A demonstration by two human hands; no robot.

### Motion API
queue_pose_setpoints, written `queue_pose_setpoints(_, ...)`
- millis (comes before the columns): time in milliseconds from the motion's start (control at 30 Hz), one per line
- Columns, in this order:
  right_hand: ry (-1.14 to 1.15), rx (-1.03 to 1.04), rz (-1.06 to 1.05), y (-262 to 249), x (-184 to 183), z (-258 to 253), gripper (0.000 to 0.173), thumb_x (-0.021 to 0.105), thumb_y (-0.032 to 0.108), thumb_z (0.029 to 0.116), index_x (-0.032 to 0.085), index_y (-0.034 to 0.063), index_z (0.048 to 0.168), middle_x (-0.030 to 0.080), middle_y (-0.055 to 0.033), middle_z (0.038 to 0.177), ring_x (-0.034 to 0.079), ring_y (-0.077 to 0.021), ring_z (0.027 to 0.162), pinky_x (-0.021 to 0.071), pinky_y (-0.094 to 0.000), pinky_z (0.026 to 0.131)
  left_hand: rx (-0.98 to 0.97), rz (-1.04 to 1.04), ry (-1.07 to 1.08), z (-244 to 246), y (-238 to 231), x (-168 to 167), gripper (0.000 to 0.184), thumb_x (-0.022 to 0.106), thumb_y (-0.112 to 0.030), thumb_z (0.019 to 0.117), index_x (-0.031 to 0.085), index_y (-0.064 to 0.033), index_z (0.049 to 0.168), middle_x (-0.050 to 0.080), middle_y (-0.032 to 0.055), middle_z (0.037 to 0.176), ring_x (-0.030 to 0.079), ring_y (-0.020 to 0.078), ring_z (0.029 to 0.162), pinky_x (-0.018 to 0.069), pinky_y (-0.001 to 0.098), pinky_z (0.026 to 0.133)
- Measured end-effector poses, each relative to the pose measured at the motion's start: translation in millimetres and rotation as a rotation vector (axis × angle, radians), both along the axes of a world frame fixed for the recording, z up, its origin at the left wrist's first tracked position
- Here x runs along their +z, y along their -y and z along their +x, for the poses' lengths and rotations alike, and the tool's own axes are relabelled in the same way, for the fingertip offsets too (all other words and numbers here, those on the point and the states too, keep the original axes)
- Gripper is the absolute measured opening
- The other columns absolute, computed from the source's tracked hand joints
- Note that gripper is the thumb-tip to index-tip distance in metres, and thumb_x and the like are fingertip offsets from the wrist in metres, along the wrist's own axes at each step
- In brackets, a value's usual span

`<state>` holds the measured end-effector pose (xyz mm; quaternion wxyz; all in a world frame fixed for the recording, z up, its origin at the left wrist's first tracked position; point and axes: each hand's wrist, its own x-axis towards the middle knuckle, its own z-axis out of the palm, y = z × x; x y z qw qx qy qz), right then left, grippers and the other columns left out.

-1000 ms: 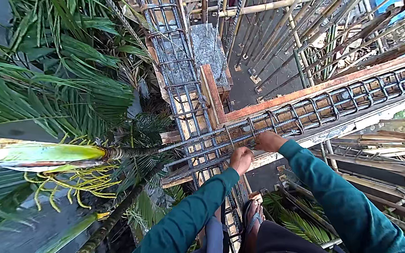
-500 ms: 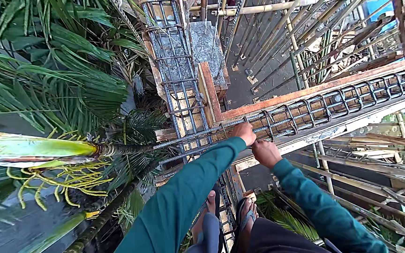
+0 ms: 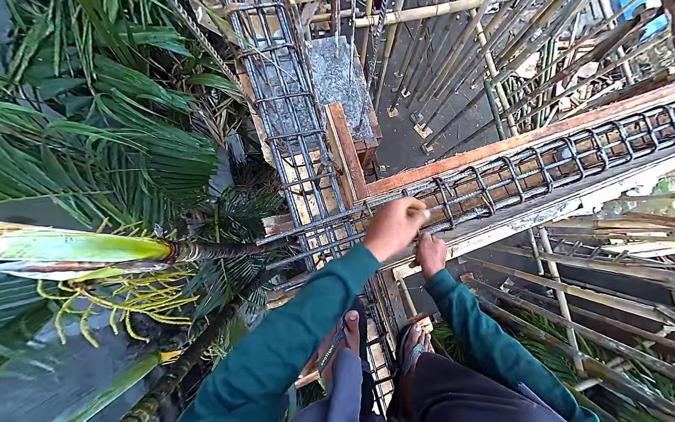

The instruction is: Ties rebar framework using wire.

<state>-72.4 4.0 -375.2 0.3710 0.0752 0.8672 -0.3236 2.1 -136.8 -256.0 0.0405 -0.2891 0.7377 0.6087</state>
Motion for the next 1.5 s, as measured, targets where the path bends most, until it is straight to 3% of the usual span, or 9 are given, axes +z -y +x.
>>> queue_pose_setpoints(100,0.222,-0.25,-0.202,-3.5,5.4,-4.2,0.041,0.037,0.03,0.1122,0.054,0.0016,0.088,0.054,-0.0054,0.057,0.052,-0.0163,0.042,0.055,-0.0371,0.045,0.174,-0.066,0.003,54.9,18.7,-0.2,0.028,0.054,-0.024,0.108,0.067,-0.0069,0.126,0.071,0.0179,0.109,0.07,0.0313,0.088,0.0577,0.0516,0.079)
queue_pose_setpoints(200,0.082,0.268,-0.057,-24.6,22.6,-25.7,0.049,0.035,0.034,0.1135,0.068,-0.0014,0.108,0.07,-0.0116,0.087,0.069,-0.0204,0.071,0.06,-0.04,0.07,0.342,-0.126,0.018,95.4,29.8,-16.8,0.027,0.054,-0.023,0.1073,0.069,-0.0067,0.123,0.072,0.0126,0.107,0.07,0.0248,0.089,0.0583,0.0487,0.082)
queue_pose_setpoints(267,-0.255,0.654,0.047,-37.9,40.1,-33.4,0.04,0.044,0.028,0.1102,0.072,-0.0009,0.112,0.073,-0.0196,0.104,0.071,-0.0345,0.096,0.0553,-0.0578,0.089,0.453,-0.125,0.077,120.4,23.7,-35.0,0.024,0.056,-0.02,0.1066,0.07,-0.0055,0.12,0.073,0.0111,0.104,0.07,0.0222,0.088,0.0587,0.0467,0.083)
queue_pose_setpoints(433,-0.828,1.358,0.042,-35.9,41.9,-49.3,0.025,0.067,0.007,0.0922,0.074,0.0069,0.117,0.068,-0.0164,0.122,0.062,-0.0406,0.115,0.0527,-0.0582,0.09,0.5,-0.195,0.302,161.4,-18.3,-85.7,0.023,0.059,-0.016,0.1028,0.07,-0.0047,0.12,0.071,0.0136,0.111,0.07,0.0246,0.094,0.0567,0.0483,0.088)
queue_pose_setpoints(633,-0.909,1.796,0.099,-23.0,19.6,-63.5,0.013,0.057,-0.006,0.0956,0.069,-0.0056,0.101,0.07,-0.023,0.099,0.068,-0.0412,0.101,0.0554,-0.0512,0.086,0.209,-0.409,0.463,174.1,-33.2,-108.1,0.033,0.063,-0.018,0.0996,0.068,-0.0097,0.131,0.059,0.0173,0.139,0.053,0.0379,0.131,0.0427,0.0556,0.111)
queue_pose_setpoints(867,-0.853,1.699,0.203,-28.2,15.4,-49.1,0.017,0.05,-0.008,0.0986,0.065,-0.0122,0.104,0.068,-0.0302,0.102,0.069,-0.0461,0.102,0.0574,-0.0533,0.086,0.158,-0.479,0.442,178.8,-30.7,-111.8,0.03,0.063,-0.019,0.1001,0.07,-0.0096,0.128,0.062,0.016,0.135,0.056,0.037,0.129,0.0441,0.057,0.108)
queue_pose_setpoints(1133,-0.353,1.174,0.368,-2.3,36.7,-35.0,0.031,0.049,0.019,0.1051,0.067,-0.0053,0.107,0.07,-0.0285,0.108,0.069,-0.0474,0.106,0.0549,-0.0639,0.084,0.196,-0.465,0.35,185.1,-31.3,-108.3,0.027,0.058,-0.016,0.102,0.072,-0.0073,0.123,0.066,0.0159,0.131,0.059,0.0364,0.125,0.0458,0.0568,0.106)
queue_pose_setpoints(1333,-0.611,1.252,0.347,-14.7,33.7,-23.9,0.035,0.062,0.021,0.1012,0.065,-0.0084,0.119,0.065,-0.0292,0.12,0.06,-0.0491,0.118,0.0528,-0.0614,0.086,0.181,-0.404,0.314,179.9,-36.3,-107.3,0.027,0.058,-0.015,0.1022,0.071,-0.0075,0.124,0.066,0.0168,0.127,0.063,0.0354,0.118,0.0503,0.0582,0.099)
queue_pose_setpoints(1500,-0.818,1.208,-0.03,-44.4,54.2,3.2,0.035,0.067,0.024,0.0981,0.068,0.0025,0.126,0.065,-0.0216,0.122,0.061,-0.0429,0.116,0.0525,-0.0589,0.092,0.184,-0.368,0.331,180.3,-36.5,-109.7,0.025,0.058,-0.018,0.1027,0.072,-0.0093,0.122,0.069,0.0123,0.121,0.067,0.0295,0.111,0.053,0.0548,0.097)
